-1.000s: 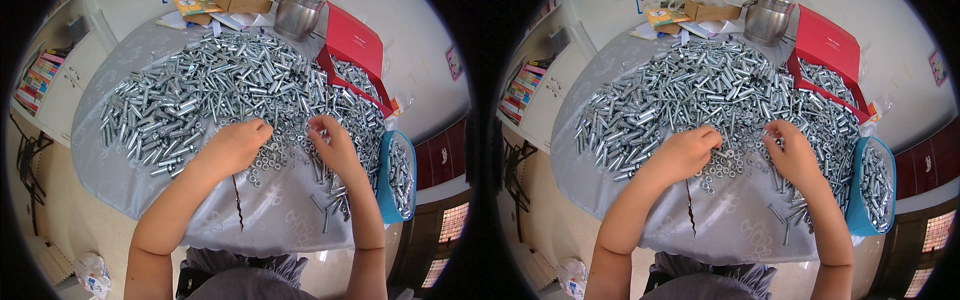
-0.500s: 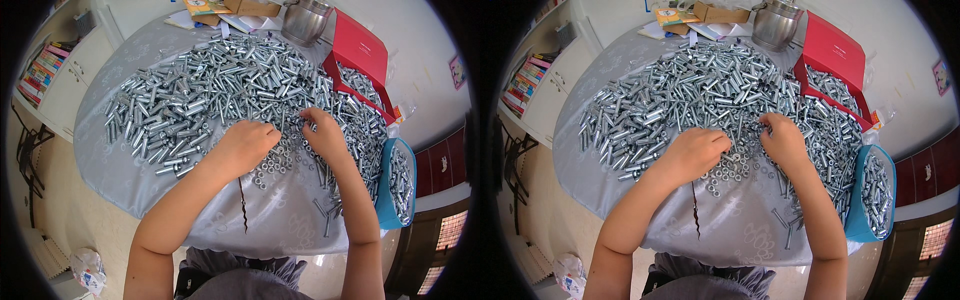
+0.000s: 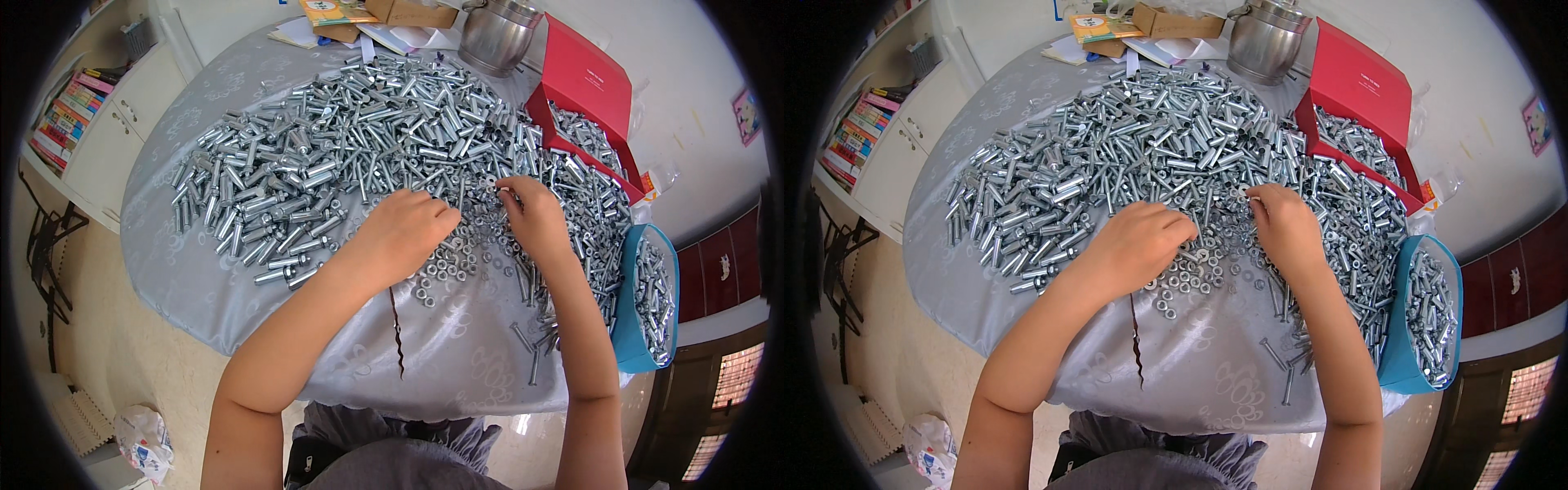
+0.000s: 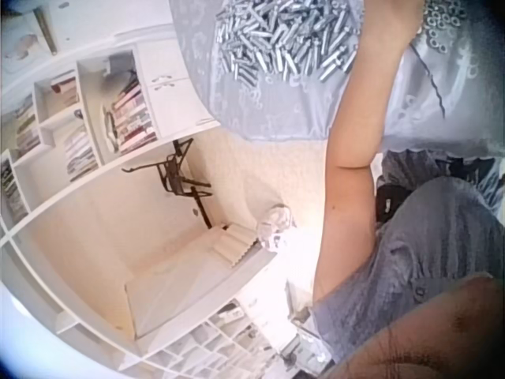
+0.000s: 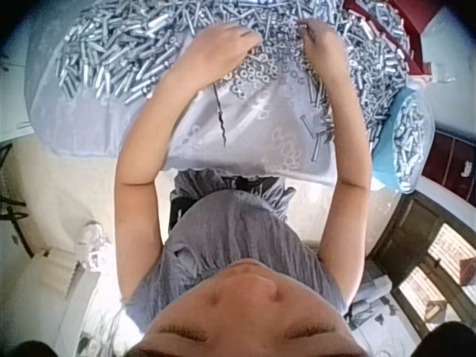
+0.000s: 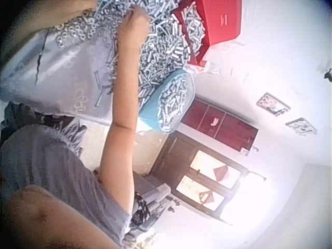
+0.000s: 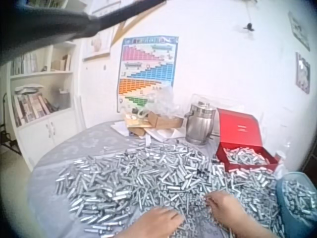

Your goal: The person sits at a table covered with a large pile of metal bolts and washers. They repeatedly pick up a bolt and a washer, thread the washer onto the bolt, and place the assembled unit into a blue container on the right side of the table.

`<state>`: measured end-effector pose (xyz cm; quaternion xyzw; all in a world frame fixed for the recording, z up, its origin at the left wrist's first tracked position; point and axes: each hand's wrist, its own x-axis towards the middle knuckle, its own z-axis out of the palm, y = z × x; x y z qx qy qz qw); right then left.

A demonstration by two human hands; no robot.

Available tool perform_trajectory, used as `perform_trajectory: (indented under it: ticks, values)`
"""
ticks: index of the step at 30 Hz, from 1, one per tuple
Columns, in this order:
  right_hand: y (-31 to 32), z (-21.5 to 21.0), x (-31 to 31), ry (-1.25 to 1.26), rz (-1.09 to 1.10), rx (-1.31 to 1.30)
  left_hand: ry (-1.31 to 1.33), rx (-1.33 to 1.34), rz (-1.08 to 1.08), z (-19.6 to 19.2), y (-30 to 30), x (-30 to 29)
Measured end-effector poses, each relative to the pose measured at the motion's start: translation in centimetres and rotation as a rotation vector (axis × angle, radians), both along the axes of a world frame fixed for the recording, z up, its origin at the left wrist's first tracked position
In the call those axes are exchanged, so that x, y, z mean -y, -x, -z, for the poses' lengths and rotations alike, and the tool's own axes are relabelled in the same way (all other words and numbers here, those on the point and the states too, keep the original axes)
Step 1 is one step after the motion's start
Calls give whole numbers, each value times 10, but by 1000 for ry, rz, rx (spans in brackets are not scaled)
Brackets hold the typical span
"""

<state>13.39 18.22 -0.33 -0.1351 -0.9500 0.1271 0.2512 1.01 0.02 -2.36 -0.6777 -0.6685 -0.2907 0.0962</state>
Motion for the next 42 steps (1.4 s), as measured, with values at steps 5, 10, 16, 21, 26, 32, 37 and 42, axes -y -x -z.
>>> perform_trajectory:
  ticks: [5,10,16,21,26,32,37,42]
  values:
    - [5,3,1,-76,-55,-10,7,-6,8,-2,-1,0]
    - [17,10,1,-108,-81,-61,-1,-8,13,2,0,-1]
    - [27,9,1,-157,-136,49,53,-8,0,0,-2,0]
    - [27,18,-1,-225,-166,2,20,14,17,4,-1,-1]
    - [19,13,6,-227,-127,45,4,13,28,4,-1,-1]
    - [7,5,15,-279,-133,44,-14,20,45,1,-2,-1]
    - [-6,4,18,-196,-142,26,-43,37,60,3,-1,-3]
    - [-12,2,19,-106,-144,37,-63,50,24,3,-2,-4]
